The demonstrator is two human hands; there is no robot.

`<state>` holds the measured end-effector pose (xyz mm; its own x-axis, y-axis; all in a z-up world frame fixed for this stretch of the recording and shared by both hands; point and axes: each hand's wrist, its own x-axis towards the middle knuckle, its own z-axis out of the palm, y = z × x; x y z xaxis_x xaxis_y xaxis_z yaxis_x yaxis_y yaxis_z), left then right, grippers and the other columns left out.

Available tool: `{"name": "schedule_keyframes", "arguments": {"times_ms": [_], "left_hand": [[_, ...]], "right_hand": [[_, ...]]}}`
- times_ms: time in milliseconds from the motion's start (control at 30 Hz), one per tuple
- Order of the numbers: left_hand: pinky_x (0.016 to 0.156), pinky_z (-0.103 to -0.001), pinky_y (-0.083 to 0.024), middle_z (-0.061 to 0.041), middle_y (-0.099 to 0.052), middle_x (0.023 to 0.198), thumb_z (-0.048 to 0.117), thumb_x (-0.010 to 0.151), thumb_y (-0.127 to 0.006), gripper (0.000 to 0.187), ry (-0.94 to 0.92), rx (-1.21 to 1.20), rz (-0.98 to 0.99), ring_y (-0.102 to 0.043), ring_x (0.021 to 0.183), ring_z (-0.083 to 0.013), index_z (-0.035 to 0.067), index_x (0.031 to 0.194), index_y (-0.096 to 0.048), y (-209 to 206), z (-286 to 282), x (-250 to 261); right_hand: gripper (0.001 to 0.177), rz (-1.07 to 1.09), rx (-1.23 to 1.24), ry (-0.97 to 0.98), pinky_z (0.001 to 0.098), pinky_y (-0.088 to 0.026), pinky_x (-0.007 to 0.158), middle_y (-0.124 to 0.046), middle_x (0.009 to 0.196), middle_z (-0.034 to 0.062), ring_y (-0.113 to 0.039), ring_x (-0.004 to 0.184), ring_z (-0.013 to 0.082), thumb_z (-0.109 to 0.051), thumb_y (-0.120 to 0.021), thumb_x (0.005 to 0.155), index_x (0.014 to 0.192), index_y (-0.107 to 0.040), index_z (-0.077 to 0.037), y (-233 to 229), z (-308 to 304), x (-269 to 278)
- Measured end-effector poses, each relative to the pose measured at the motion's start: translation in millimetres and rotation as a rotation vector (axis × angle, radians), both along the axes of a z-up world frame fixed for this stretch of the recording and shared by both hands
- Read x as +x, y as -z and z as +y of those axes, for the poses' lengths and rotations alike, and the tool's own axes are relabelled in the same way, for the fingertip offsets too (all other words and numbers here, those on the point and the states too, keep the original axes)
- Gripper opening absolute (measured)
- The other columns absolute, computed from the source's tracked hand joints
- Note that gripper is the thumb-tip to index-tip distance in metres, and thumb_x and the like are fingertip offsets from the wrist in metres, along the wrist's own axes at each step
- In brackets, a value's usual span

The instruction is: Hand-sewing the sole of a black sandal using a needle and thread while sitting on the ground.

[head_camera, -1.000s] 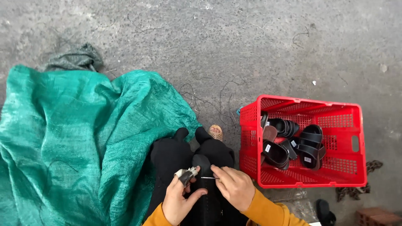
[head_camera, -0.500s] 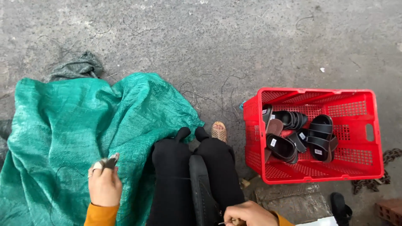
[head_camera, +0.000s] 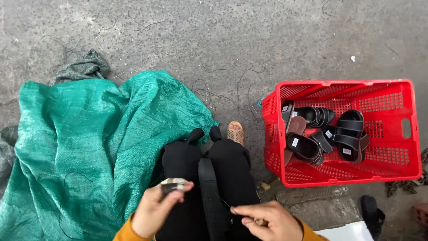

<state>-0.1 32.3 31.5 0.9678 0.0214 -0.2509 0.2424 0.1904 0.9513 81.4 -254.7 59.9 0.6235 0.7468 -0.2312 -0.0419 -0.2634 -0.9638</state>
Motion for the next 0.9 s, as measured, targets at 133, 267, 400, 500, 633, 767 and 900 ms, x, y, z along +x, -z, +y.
{"name": "schedule_keyframes", "arguments": {"times_ms": [133,267,400,500,633,767,900], "left_hand": [[0.08,-0.032,-0.049,-0.009,-0.062,0.106,0.029,0.066,-0.081,0.049,0.064,1.079,-0.234,-0.06,0.092,-0.0273,0.006,0.106,-0.065,5,-32,-2],[0.069,-0.031,-0.051,-0.002,-0.064,0.078,0.036,0.038,-0.094,0.056,-0.159,1.108,-0.23,-0.061,0.074,-0.0225,0.009,0.076,-0.062,36,-27,-10],[0.071,-0.033,-0.056,-0.011,-0.066,0.103,0.008,0.043,-0.08,0.059,-0.207,0.559,0.039,-0.067,0.083,-0.0249,0.0,0.099,-0.061,63,9,-37],[0.068,-0.034,-0.057,-0.017,-0.068,0.11,-0.007,0.06,-0.068,0.042,-0.134,0.455,0.184,-0.068,0.08,-0.0257,-0.004,0.101,-0.059,73,74,-40],[0.096,-0.034,-0.046,-0.021,-0.055,0.111,0.016,0.037,-0.083,0.091,-0.072,0.833,-0.144,-0.057,0.1,-0.0278,-0.01,0.114,-0.043,131,118,-46],[0.11,-0.041,-0.04,-0.008,-0.05,0.139,0.089,0.038,-0.071,0.122,0.367,1.276,-0.714,-0.05,0.126,-0.0248,0.012,0.131,-0.053,100,30,8],[0.088,-0.043,-0.051,-0.015,-0.065,0.102,0.036,0.05,-0.086,0.051,0.135,1.245,-0.601,-0.062,0.091,-0.0332,0.006,0.089,-0.071,29,-46,36]], "right_hand": [[0.024,-0.018,0.057,-0.022,0.0256,-0.025,0.033,-0.043,0.042,-0.0034,-0.03,0.034,0.0085,-0.002,-0.064,0.081,0.101,-0.076,-0.002,-8,9,20],[0.023,-0.047,0.072,-0.001,0.0248,-0.035,0.036,-0.069,0.063,0.0025,-0.042,0.038,0.0101,0.0,-0.062,0.077,0.097,-0.073,0.0,20,23,14],[0.02,0.023,0.0,0.079,0.0246,-0.04,0.049,-0.063,0.076,0.0023,-0.05,0.053,0.0111,-0.009,-0.064,0.082,0.1,-0.072,-0.005,40,-5,22],[0.027,-0.024,-0.068,0.328,0.0207,-0.045,0.059,-0.063,0.111,0.0046,-0.057,0.067,0.0094,-0.008,-0.066,0.081,0.108,-0.067,-0.006,48,-49,29],[0.012,-0.164,-0.378,0.478,0.0245,-0.041,0.05,-0.058,0.073,0.0006,-0.051,0.053,0.0123,-0.015,-0.069,0.081,0.075,-0.064,-0.006,123,-115,-1],[0.03,0.028,-0.737,0.397,0.0339,-0.048,0.06,-0.061,0.068,0.0064,-0.057,0.058,0.0232,-0.032,-0.064,0.083,0.07,-0.062,-0.006,234,-156,-65],[0.029,0.365,-0.735,0.703,0.0294,-0.052,0.058,-0.068,0.077,0.0067,-0.061,0.06,0.019,-0.019,-0.069,0.076,0.104,-0.069,-0.011,292,-174,-111]]}}
